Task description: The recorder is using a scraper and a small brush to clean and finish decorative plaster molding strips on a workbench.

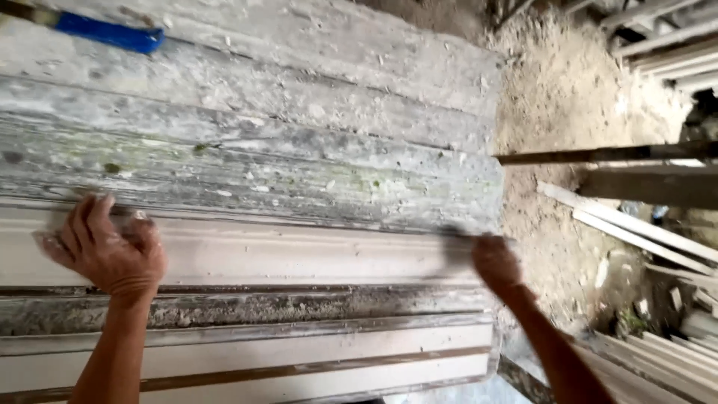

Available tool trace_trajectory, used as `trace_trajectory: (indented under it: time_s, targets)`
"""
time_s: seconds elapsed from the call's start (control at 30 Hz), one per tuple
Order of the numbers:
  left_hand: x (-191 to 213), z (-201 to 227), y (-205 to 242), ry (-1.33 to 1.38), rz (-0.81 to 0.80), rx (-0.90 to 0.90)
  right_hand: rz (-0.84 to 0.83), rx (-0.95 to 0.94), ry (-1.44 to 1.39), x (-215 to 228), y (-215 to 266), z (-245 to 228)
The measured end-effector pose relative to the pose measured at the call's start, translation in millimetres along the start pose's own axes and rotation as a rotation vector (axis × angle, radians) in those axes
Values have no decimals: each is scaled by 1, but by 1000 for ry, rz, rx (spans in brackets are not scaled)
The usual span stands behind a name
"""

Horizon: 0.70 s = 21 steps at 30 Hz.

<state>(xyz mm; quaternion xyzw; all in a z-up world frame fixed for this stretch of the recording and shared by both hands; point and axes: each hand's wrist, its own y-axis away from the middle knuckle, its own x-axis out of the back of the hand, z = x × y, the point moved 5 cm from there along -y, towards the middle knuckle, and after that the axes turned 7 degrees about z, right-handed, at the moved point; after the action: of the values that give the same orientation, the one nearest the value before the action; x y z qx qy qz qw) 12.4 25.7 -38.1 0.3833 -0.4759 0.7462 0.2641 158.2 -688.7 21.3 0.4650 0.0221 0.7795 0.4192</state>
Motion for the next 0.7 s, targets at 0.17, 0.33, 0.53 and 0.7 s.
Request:
trace_trajectory:
  time_s: [0.17, 0.33, 0.53, 0.7]
  targets:
    - [0, -2, -1, -28, 40, 20, -610, -530, -413, -28, 59, 101]
    - [-1, -5, 0, -69, 28, -22, -340, -310, -357, -45, 24, 45]
    - [-2, -16, 18, -85, -5, -57, -213, -243, -234, -44, 67, 55]
    - [5, 8, -18, -48, 26, -56, -172, -768, -712, 75, 37, 94]
